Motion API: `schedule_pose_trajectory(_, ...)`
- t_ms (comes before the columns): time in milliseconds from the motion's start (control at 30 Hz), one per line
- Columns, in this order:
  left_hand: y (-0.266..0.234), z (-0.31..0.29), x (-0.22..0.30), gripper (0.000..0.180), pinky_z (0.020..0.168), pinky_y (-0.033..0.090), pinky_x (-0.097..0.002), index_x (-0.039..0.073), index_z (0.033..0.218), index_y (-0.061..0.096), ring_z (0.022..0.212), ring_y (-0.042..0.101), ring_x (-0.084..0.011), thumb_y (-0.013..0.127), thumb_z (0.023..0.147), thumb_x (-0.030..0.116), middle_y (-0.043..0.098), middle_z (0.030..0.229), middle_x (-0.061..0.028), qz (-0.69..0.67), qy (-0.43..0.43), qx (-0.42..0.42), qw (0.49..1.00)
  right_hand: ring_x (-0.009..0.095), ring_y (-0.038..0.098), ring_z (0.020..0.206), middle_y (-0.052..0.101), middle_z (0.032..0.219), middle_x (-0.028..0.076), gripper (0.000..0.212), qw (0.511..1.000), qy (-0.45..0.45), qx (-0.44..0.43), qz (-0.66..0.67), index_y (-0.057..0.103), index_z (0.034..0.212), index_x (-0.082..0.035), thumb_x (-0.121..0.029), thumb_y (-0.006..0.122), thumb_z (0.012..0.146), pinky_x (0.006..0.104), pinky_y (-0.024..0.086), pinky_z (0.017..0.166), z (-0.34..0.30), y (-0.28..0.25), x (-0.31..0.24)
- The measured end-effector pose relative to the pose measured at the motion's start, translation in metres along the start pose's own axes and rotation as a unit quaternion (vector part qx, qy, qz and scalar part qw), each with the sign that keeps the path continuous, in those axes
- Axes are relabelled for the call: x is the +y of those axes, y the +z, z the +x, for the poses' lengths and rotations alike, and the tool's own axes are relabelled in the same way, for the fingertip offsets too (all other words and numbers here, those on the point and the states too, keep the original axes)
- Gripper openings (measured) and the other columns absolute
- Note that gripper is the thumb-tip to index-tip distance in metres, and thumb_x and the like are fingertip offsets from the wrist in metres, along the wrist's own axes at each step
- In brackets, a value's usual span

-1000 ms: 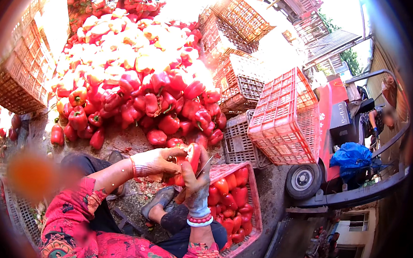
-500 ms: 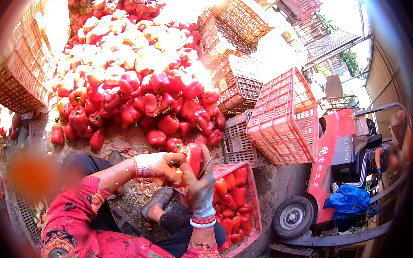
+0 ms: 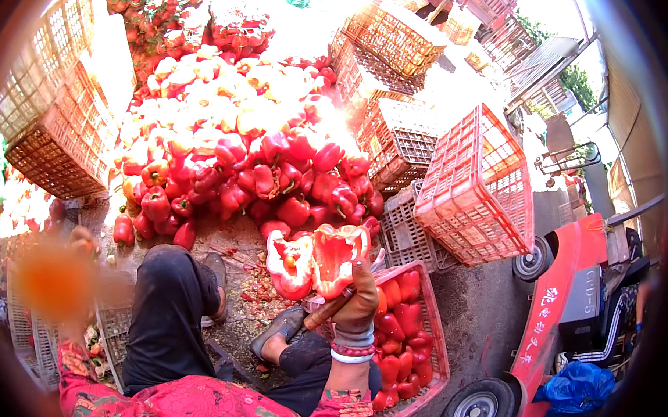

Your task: The person de-cores red bell peppers using a small curved knife, placing the processed peppers into a crate and the discarded cores onto the ground.

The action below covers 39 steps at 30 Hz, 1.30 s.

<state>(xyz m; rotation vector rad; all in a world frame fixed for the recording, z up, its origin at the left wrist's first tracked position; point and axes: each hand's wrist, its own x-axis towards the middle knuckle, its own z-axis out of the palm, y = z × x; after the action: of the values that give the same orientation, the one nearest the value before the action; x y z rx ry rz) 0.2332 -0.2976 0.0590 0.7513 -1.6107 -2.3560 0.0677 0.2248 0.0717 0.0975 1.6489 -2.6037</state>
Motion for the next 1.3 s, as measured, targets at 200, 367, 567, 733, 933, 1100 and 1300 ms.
schedule_pose_trajectory(200,-0.056,-0.055,-0.017,0.046,0.096,0.053,-0.0420,-0.002,0.115,0.067,0.105,0.069,-0.0333,0.081,0.079,0.022,0.071,0.111,-0.0220,0.626,0.114,0.252,0.729,0.025,0.064,0.121,0.067,0.131,0.014,0.051,0.998,0.019,0.024,0.051,0.058,0.135,0.006,-0.035,0.054,0.106,0.0399,0.050,0.107,-0.005,0.021,0.001)
schedule_pose_trajectory(367,0.213,-0.005,0.001,0.050,0.099,0.054,-0.0365,0.006,0.128,0.067,0.112,0.070,-0.0266,0.082,0.082,0.017,0.070,0.122,-0.0164,0.438,0.263,-0.151,0.846,0.032,0.058,0.132,0.059,0.142,0.018,0.065,0.998,0.022,-0.025,0.058,0.047,0.146,0.003,-0.039,0.061,0.099,0.0477,0.044,0.115,-0.006,0.026,-0.016)
schedule_pose_trajectory(567,0.316,0.056,-0.073,0.071,0.087,0.056,-0.0430,0.006,0.138,0.054,0.101,0.072,-0.0365,0.079,0.076,0.031,0.071,0.111,-0.0208,0.382,0.052,-0.503,0.773,0.038,0.058,0.129,0.056,0.144,0.021,0.073,0.991,0.096,-0.071,0.066,0.039,0.151,0.002,-0.038,0.065,0.095,0.0503,0.044,0.114,-0.006,0.035,-0.012)
schedule_pose_trajectory(733,0.339,0.057,-0.092,0.060,0.081,0.056,-0.0437,0.006,0.131,0.060,0.094,0.073,-0.0368,0.073,0.078,0.034,0.073,0.100,-0.0216,0.373,0.034,-0.449,0.811,0.032,0.057,0.132,0.052,0.147,0.019,0.082,0.995,0.069,-0.071,-0.016,0.037,0.153,0.002,-0.041,0.073,0.094,0.0448,0.047,0.112,0.009,0.019,-0.003)
schedule_pose_trajectory(933,0.343,0.065,-0.103,0.045,0.075,0.056,-0.0484,0.002,0.105,0.065,0.086,0.072,-0.0420,0.074,0.083,0.040,0.071,0.089,-0.0264,0.418,0.066,-0.348,0.837,0.020,0.063,0.118,0.061,0.135,0.014,0.068,0.968,0.089,-0.010,-0.234,0.040,0.150,-0.001,-0.014,0.077,0.093,0.0336,0.055,0.097,0.017,0.029,0.021)
schedule_pose_trajectory(1100,0.321,0.076,-0.098,0.047,0.073,0.056,-0.0347,0.004,0.121,0.066,0.081,0.072,-0.0182,0.078,0.089,0.035,0.075,0.092,-0.0119,0.332,0.034,-0.421,0.843,0.020,0.063,0.119,0.061,0.134,0.012,0.056,0.974,0.103,-0.016,-0.200,0.044,0.145,0.003,-0.016,0.069,0.099,0.0335,0.051,0.104,0.021,0.042,0.015)
schedule_pose_trajectory(1300,0.303,0.089,-0.094,0.041,0.065,0.053,-0.0262,0.005,0.131,0.066,0.077,0.065,-0.0075,0.072,0.097,0.027,0.072,0.091,-0.0009,0.204,-0.146,-0.466,0.849,0.020,0.065,0.115,0.062,0.132,0.013,0.058,0.968,0.107,0.000,-0.228,0.044,0.144,0.003,-0.011,0.071,0.095,0.0344,0.055,0.099,0.020,0.039,0.022)
